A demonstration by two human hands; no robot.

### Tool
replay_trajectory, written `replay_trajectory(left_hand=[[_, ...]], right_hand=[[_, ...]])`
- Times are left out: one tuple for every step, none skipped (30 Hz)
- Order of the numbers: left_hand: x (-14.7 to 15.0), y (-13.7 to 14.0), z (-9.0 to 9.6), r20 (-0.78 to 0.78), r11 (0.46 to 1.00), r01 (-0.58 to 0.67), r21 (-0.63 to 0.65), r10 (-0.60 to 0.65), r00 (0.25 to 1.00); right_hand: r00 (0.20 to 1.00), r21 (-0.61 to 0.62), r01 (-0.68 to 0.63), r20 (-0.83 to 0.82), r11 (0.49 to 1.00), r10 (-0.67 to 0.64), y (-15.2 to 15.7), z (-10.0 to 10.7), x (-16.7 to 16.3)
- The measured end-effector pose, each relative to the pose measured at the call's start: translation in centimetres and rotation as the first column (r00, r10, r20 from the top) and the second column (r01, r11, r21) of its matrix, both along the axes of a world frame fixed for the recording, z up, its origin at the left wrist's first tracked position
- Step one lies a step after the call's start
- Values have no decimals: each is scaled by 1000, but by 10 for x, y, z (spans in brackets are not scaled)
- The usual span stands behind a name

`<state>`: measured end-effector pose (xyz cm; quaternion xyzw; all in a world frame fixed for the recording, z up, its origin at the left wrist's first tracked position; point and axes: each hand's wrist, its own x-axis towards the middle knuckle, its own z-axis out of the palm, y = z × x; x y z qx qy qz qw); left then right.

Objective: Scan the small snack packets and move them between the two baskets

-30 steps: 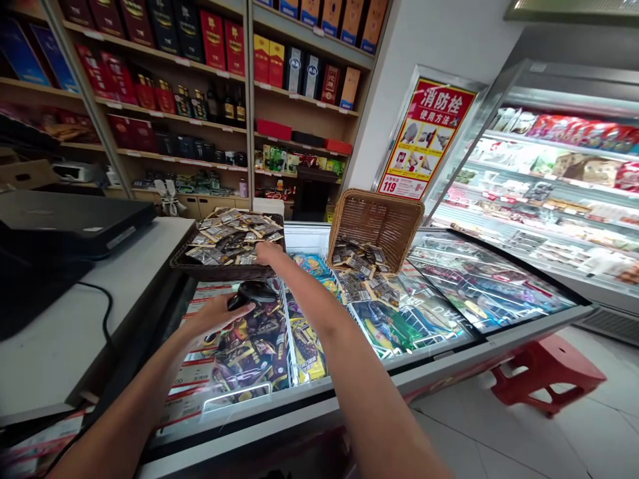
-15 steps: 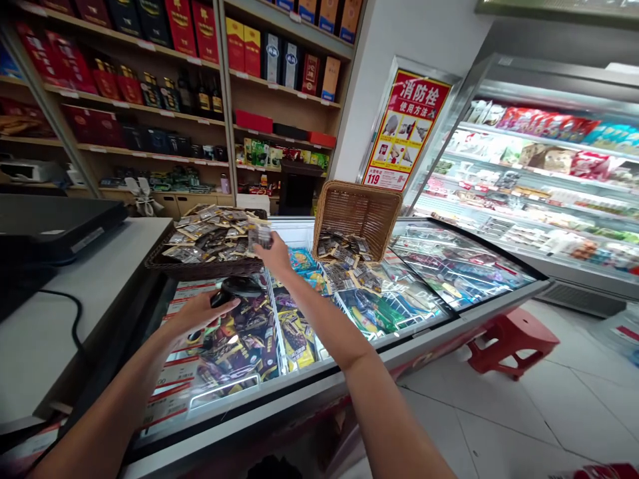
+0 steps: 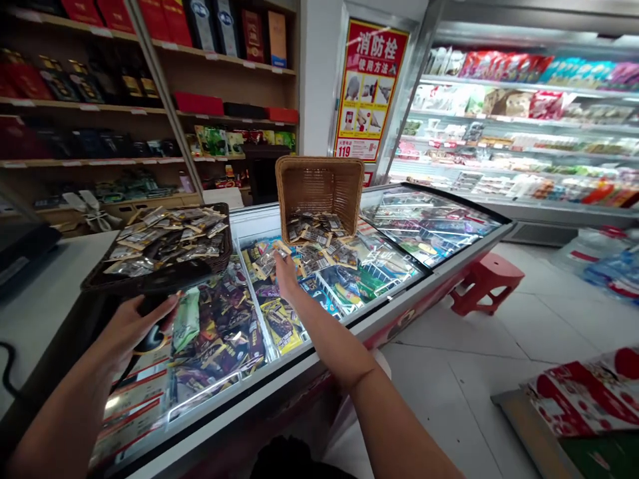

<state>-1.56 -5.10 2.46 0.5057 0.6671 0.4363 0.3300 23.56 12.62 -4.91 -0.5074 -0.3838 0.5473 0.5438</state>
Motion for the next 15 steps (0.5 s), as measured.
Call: replay_trajectory(left_hand=[[1, -2, 3, 7, 999, -8, 31, 7, 1000], [2, -3, 5, 1, 999, -9, 48, 9, 1000], [5, -4, 7, -16, 999, -3, 52, 4, 1000], [8, -5, 9, -38, 999, 5, 46, -3, 999], [12, -6, 10, -58, 999, 16, 33, -14, 998], [15, -6, 11, -73, 999, 31, 12, -30, 997], [19, -6, 11, -83, 999, 48, -10, -48, 995], [23, -6, 11, -91, 998, 62, -28, -65, 994], [25, -6, 10, -94, 996, 76, -41, -79, 992], [27, -6, 10, -92, 995, 86, -48, -90, 992], [29, -6, 10, -87, 995, 91, -51, -95, 992], [30, -6, 9, -82, 995, 90, -50, -93, 992], [30, -6, 9, -77, 995, 86, -45, -89, 993], [30, -6, 8, -71, 996, 83, -38, -85, 994], [30, -7, 8, -66, 996, 81, -28, -83, 994]], right_hand=[[999, -53, -4, -32, 999, 3, 0, 2, -1], [998, -66, -19, -62, 998, 15, 0, 3, -1], [996, -60, -28, -90, 998, 23, 0, 3, -1], [993, -46, -32, -113, 998, 27, 0, 2, -2], [991, -30, -32, -129, 999, 28, 0, 1, -1], [990, -17, -30, -140, 999, 27, 0, 0, -1], [989, -11, -30, -146, 999, 28, 0, -1, -1], [989, -8, -33, -146, 999, 31, -1, -3, 0], [989, -5, -38, -142, 999, 36, -1, -3, 0], [990, -4, -42, -134, 999, 41, -2, -4, 0], [991, -8, -43, -126, 999, 42, -3, -3, 0], [992, -16, -44, -121, 999, 42, -3, -3, 0], [992, -27, -41, -121, 999, 38, -4, -2, 0], [992, -38, -35, -125, 999, 30, -4, -2, 0], [991, -47, -28, -131, 998, 22, -3, -2, 0]])
